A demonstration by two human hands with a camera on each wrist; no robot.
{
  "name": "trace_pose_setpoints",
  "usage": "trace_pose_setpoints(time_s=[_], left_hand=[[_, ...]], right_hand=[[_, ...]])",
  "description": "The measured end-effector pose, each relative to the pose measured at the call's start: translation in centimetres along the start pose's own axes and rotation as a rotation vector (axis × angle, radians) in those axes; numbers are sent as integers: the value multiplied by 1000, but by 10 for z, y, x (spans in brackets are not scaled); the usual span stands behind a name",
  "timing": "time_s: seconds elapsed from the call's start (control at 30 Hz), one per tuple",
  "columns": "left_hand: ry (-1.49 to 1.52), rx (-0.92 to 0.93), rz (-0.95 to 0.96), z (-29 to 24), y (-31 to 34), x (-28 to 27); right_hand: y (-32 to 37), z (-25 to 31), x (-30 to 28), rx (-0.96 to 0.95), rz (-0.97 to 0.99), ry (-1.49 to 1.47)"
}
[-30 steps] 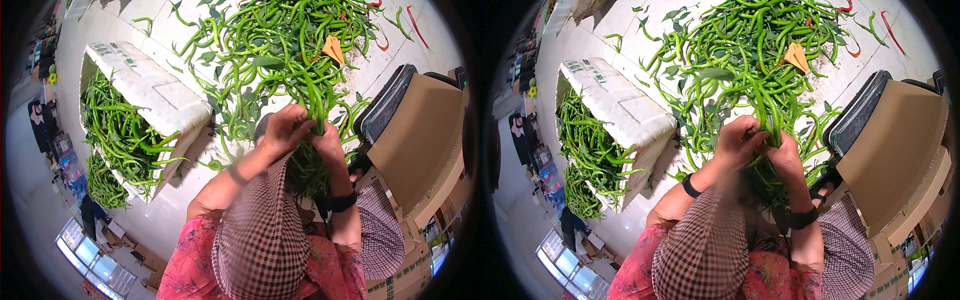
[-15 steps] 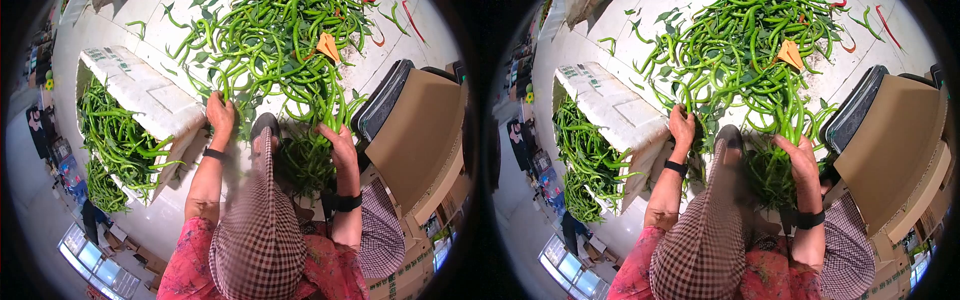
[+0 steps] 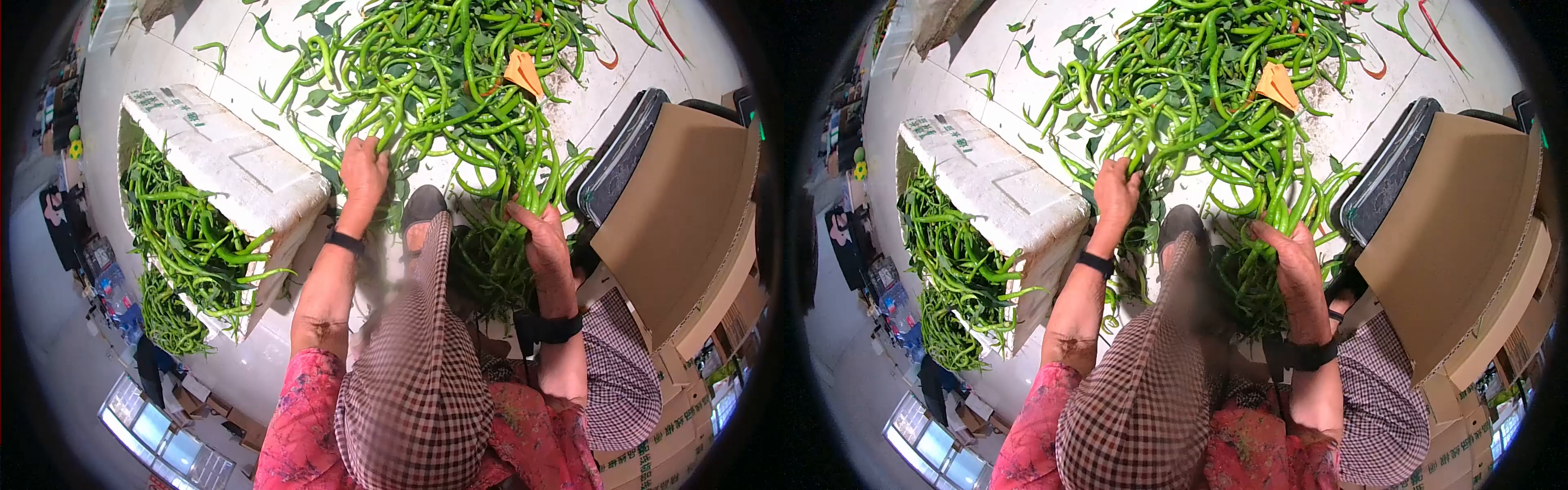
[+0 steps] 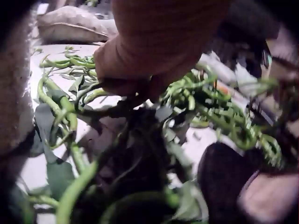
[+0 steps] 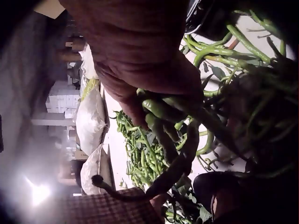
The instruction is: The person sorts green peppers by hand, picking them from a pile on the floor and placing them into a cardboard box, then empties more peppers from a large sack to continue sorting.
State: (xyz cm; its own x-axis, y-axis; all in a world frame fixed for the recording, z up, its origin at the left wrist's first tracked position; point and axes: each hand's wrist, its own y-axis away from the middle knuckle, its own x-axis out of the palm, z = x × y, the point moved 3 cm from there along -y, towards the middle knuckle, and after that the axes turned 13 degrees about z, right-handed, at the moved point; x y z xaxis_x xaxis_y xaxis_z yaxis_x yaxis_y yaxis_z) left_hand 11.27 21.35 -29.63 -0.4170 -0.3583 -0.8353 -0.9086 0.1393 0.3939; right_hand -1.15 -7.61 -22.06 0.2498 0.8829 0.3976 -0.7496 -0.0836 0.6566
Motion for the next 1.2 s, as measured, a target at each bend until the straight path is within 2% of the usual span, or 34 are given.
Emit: trace_pose_setpoints(time_s=[0.07,0.1,0.17,0.2,0.23,0.3,0.33,0.37,0.43,0.5,0.53,0.57,0.63,0.67,0.7,0.77,0.8,0.87,0.9,0.97,1.0,1.1,1.2], left_hand=[[421,36,-52,12,9,-12],[651,-6,54,22,11,-17],[994,-86,210,-5,26,-59],[852,-73,228,2,30,-61],[853,-66,228,-7,33,-68],[908,-95,213,-33,37,-84],[981,-9,150,-43,34,-80],[1026,-8,139,-52,28,-74],[537,142,18,-93,7,-54],[162,320,-61,-94,-13,-11],[156,252,27,-94,-16,2],[157,257,31,-91,-16,9],[232,250,-88,-82,-13,14],[293,265,-120,-82,-9,4],[398,211,-48,-78,-4,-6],[428,300,-98,-83,10,-34],[427,307,-98,-87,16,-45],[919,-25,302,-88,26,-48],[918,-13,303,-92,32,-51],[1539,43,649,-111,42,-47],[1673,66,732,-120,45,-47],[1818,129,871,-153,47,-60],[1850,206,943,-163,41,-62]], right_hand=[[-1,-4,-3,12,-4,-20],[0,-5,-5,16,-5,-24],[0,-6,-6,42,-1,-72],[-1,-5,-5,38,0,-72],[-3,-5,-5,52,-8,-27],[-1,0,-2,66,-33,18],[1,7,6,32,-19,-53],[1,11,13,-5,-1,-124],[3,13,13,-25,-24,-162],[2,13,11,-50,42,-173],[3,14,10,-38,31,-185],[2,12,8,-40,24,-186],[1,9,0,-51,64,-241],[4,12,-1,-29,49,-235],[6,16,0,-27,32,-240],[6,22,1,23,71,-143],[5,20,-2,-3,127,-195],[6,18,-1,-24,130,-254],[8,20,0,-42,132,-309],[14,38,10,-67,171,-307],[17,44,16,-78,218,-306],[16,52,20,-94,257,-295],[21,57,20,-148,257,-266]])
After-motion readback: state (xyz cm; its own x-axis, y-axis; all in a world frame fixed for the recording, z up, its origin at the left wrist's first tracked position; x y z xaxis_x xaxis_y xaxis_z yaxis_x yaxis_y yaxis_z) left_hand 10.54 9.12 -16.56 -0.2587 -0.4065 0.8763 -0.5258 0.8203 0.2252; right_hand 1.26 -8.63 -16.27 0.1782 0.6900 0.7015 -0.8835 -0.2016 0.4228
